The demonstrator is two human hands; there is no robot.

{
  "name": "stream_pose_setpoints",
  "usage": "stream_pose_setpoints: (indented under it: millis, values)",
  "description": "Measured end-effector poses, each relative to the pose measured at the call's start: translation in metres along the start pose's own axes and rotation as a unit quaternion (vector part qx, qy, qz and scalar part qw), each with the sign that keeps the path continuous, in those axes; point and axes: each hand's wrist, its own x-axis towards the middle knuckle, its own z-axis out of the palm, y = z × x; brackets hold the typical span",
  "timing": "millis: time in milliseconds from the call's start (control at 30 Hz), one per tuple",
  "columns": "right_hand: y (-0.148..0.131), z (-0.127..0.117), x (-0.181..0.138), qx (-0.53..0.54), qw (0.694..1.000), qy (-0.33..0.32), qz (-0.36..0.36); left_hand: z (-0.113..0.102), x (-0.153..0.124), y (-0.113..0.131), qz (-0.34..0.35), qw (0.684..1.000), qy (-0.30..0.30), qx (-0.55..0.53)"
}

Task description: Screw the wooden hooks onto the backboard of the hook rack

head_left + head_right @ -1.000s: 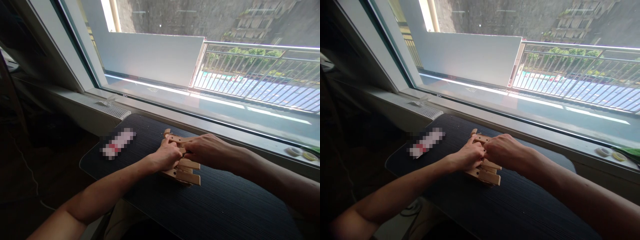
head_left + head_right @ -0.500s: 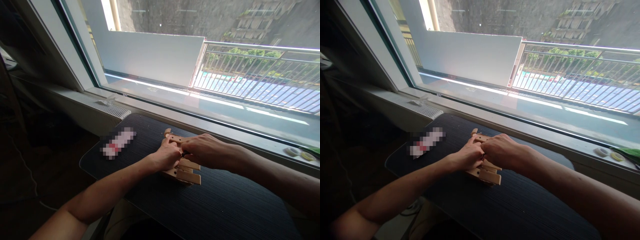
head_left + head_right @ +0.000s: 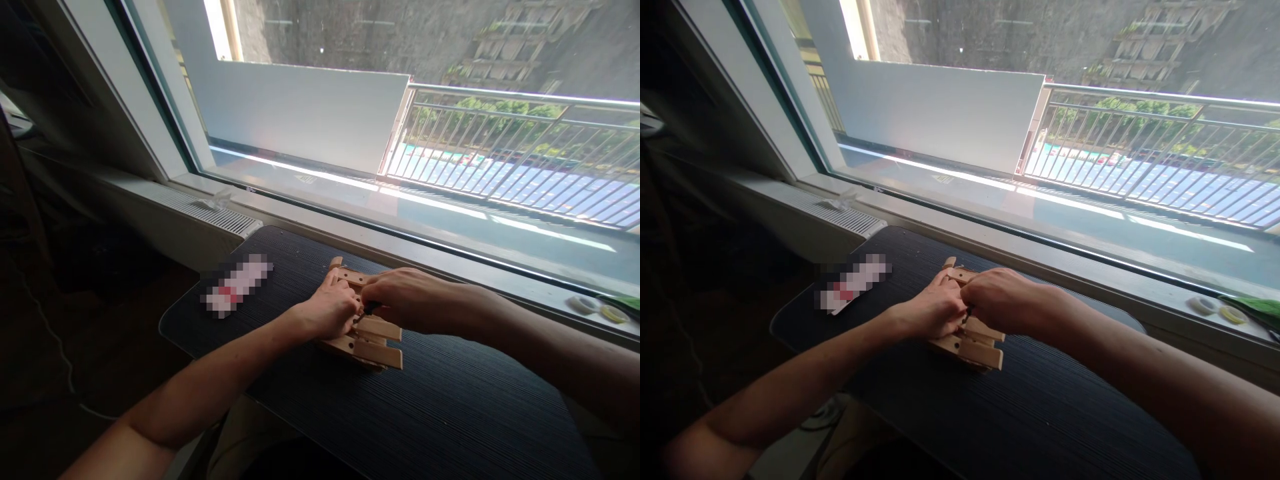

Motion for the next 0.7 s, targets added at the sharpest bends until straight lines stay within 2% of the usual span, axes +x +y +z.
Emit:
stream_pose_setpoints:
  millis: [100,267,533,700]
  values:
    - [0.002,0.002,0.001,0.011,1.0,-0.014,-0.003,0.003,0.001,-0.001,-0.014,1.0,-0.005,0.005]
    - [0.002,0.007,0.003,-0.027,0.999,0.008,0.033,0.01,0.004,-0.002,-0.014,1.0,0.003,-0.001]
    - [-0.006,-0.008,0.005,-0.073,0.997,-0.009,0.03,0.01,0.003,-0.002,-0.015,1.0,0.011,0.004]
    - [-0.005,-0.003,0.01,-0.088,0.995,-0.011,0.039,0.009,0.003,-0.002,-0.017,1.0,0.016,-0.009]
